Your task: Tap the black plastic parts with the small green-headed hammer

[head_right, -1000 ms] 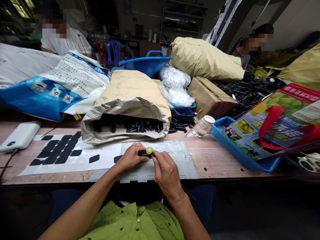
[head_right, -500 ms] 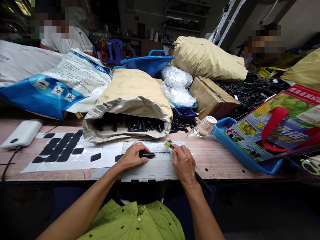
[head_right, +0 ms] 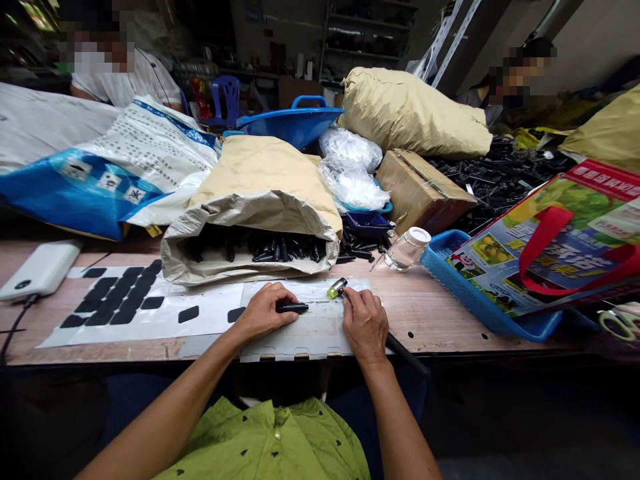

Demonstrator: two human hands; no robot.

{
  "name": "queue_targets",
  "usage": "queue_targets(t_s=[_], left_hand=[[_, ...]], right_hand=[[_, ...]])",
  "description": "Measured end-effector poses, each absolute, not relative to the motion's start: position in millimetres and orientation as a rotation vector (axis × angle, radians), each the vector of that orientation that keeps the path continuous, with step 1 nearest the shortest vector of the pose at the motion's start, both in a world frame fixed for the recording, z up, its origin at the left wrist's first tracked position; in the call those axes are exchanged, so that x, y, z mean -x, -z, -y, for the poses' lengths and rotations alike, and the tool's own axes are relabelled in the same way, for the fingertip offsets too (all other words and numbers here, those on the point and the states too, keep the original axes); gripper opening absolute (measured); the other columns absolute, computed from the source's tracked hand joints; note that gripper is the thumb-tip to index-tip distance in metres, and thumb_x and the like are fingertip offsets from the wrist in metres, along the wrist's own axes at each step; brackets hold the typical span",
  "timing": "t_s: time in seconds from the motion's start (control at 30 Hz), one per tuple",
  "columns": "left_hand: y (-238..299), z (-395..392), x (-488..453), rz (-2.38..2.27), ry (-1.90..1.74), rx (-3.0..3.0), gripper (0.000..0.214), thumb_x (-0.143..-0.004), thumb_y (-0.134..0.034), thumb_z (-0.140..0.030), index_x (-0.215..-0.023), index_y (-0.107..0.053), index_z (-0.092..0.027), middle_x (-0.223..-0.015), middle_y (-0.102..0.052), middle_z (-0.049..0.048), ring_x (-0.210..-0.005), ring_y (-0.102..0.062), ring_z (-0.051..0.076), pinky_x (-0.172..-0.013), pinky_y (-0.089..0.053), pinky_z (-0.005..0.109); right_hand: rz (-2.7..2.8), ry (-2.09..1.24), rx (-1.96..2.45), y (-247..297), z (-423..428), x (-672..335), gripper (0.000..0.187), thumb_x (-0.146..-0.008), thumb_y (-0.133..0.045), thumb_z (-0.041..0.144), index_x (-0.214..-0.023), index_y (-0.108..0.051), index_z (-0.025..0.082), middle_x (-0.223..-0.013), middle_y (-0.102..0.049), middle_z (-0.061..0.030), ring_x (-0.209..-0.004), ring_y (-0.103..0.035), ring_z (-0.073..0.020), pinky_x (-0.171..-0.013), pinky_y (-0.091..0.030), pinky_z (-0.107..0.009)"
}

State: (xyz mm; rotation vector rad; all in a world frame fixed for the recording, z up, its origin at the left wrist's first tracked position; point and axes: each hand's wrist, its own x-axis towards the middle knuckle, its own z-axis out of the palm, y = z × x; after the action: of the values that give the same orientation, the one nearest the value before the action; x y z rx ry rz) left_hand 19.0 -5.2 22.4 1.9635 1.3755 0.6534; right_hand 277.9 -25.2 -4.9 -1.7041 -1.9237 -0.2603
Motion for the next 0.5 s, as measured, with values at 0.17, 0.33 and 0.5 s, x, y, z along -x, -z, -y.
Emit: queue_targets(t_s=[0.17,0.33,0.5], left_hand=[[-19.0,4.0,-19.2,-1.373,-0.663,-1.977,0.018,-0.076,-0.076,-0.026,-0.094,-0.076,-0.023,-0.092,-0.067,0.0025,-0.098,-0.056,0.024,-0.086,-0.043,0.035],[-31.0,20.6,-19.2,-1.338,-0.618,-1.996,0.018,-0.079,-0.073,-0.027,-0.097,-0.075,-0.023,-0.097,-0.069,0.0038,-0.100,-0.057,0.026,-0.087,-0.043,0.035],[-48.9,80.0,-23.5,-1.044,-0.379,-1.806,0.017,-0.086,-0.066,-0.032,-0.101,-0.073,-0.028,-0.089,-0.073,-0.0020,-0.081,-0.064,0.019,-0.071,-0.043,0.028]], right_hand=[[1.921,0.288,1.710,5.3,25.9,-278.4,0.028,-0.099,-0.051,0.028,-0.118,-0.071,0.022,-0.095,-0.065,-0.0066,-0.090,-0.053,-0.0223,-0.082,-0.041,-0.034],[1.925,0.261,1.716,4.8,26.1,-278.8,0.028,-0.099,-0.050,0.029,-0.118,-0.070,0.023,-0.095,-0.065,-0.0068,-0.090,-0.054,-0.0223,-0.081,-0.041,-0.035],[1.921,0.258,1.710,4.1,26.1,-277.9,0.028,-0.099,-0.050,0.029,-0.118,-0.070,0.023,-0.096,-0.065,-0.0074,-0.090,-0.054,-0.0225,-0.081,-0.041,-0.035]])
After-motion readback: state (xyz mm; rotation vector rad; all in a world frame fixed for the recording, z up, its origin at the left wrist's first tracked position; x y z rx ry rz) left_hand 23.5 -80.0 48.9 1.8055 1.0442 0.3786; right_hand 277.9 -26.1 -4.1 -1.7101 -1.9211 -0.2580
